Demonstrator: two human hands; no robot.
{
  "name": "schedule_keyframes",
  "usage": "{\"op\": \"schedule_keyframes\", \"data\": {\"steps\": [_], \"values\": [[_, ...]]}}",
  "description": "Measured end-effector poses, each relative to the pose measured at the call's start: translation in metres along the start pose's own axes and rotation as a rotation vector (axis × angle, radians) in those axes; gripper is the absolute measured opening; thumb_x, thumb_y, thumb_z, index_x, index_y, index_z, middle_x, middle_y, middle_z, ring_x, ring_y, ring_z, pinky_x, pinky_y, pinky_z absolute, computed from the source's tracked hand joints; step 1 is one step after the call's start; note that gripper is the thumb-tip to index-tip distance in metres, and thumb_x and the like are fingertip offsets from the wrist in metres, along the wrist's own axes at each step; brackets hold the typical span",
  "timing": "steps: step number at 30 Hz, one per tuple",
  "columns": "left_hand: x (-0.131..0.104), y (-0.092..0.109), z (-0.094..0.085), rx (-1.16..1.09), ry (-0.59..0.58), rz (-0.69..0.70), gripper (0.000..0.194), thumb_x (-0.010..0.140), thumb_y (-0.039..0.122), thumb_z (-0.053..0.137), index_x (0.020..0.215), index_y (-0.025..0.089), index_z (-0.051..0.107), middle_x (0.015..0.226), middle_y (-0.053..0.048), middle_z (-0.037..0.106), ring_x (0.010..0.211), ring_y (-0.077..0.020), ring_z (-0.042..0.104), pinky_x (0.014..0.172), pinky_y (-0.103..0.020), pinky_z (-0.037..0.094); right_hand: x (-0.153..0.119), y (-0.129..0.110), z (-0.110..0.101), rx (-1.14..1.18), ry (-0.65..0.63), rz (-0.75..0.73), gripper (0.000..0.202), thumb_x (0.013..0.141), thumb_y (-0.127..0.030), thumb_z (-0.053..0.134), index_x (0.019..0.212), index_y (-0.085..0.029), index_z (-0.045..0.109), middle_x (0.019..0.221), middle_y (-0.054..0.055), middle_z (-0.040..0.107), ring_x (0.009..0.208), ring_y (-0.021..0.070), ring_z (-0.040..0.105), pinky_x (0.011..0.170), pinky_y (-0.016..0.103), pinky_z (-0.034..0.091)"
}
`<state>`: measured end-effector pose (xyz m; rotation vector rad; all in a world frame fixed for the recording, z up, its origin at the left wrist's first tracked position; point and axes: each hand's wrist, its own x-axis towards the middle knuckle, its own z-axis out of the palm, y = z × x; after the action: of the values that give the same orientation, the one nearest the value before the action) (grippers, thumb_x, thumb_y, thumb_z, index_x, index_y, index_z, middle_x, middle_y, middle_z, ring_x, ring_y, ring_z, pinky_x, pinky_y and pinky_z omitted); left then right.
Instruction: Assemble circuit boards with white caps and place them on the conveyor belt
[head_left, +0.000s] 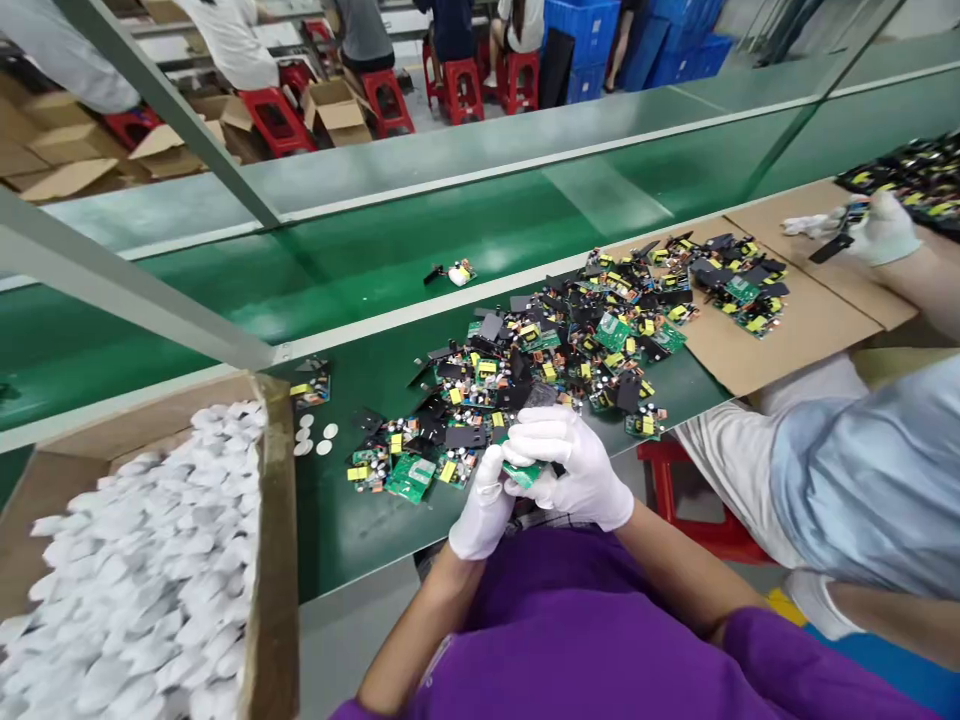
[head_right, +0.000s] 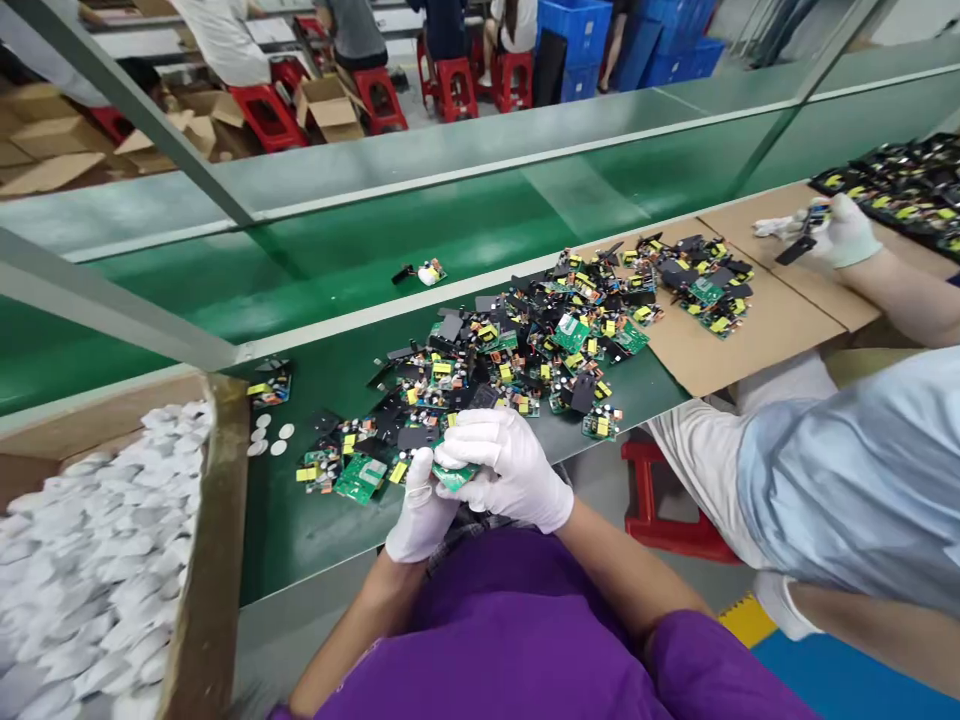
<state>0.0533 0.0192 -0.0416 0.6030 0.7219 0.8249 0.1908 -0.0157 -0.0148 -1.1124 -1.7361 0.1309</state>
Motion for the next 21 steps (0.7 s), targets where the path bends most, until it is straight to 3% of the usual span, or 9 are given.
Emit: {"op": "schedule_keyframes", "data": {"steps": [6,11,15,18,21], "values": [[-0.005,-0.001,0.009,-0.069,-0.046,-0.046,0.051,0.063,0.069,0.079,0.073,0.02,0.068,0.077,-0.001,0.066,0.083,-0.0189,0.062,0.088,-0.034,0.053,-0.003,0.001,0.001,0.123,0.033,0.011,0.037,0.079,-0.042,0.081,0.112,-0.032,0.066,0.106,0.005,0.076,0.115,0.0266,0.068,0.1,0.045,0.054],[-0.008,0.0,0.002,0.006,-0.038,-0.033,0.052,0.069,0.069,0.076,0.083,0.02,0.071,0.092,-0.004,0.072,0.109,-0.0229,0.062,0.103,-0.034,0.049,0.006,-0.004,-0.006,0.11,-0.044,-0.036,0.042,0.087,-0.044,0.073,0.123,-0.028,0.062,0.116,0.009,0.074,0.12,0.026,0.066,0.1,0.045,0.055],[-0.011,-0.001,0.004,0.023,-0.055,-0.026,0.058,0.069,0.071,0.076,0.092,0.018,0.073,0.101,-0.007,0.073,0.117,-0.0258,0.062,0.104,-0.037,0.051,0.004,0.003,0.001,0.097,-0.038,-0.123,0.026,0.088,-0.04,0.073,0.111,-0.027,0.069,0.105,0.006,0.078,0.113,0.0245,0.069,0.095,0.043,0.056],[-0.012,0.0,0.012,-0.036,-0.073,-0.048,0.064,0.068,0.074,0.075,0.097,0.017,0.074,0.103,-0.008,0.074,0.12,-0.0269,0.062,0.107,-0.039,0.05,0.001,0.006,0.007,0.103,-0.062,-0.062,0.015,0.091,-0.041,0.07,0.097,-0.027,0.072,0.096,0.004,0.079,0.104,0.0242,0.072,0.093,0.044,0.055],[-0.012,0.001,0.017,-0.048,-0.075,-0.027,0.061,0.068,0.073,0.076,0.096,0.018,0.074,0.104,-0.005,0.075,0.121,-0.0269,0.061,0.112,-0.041,0.046,0.003,0.002,0.01,0.189,-0.039,-0.006,0.017,0.091,-0.044,0.069,0.091,-0.027,0.07,0.093,0.004,0.078,0.097,0.0229,0.073,0.091,0.043,0.057]]}}
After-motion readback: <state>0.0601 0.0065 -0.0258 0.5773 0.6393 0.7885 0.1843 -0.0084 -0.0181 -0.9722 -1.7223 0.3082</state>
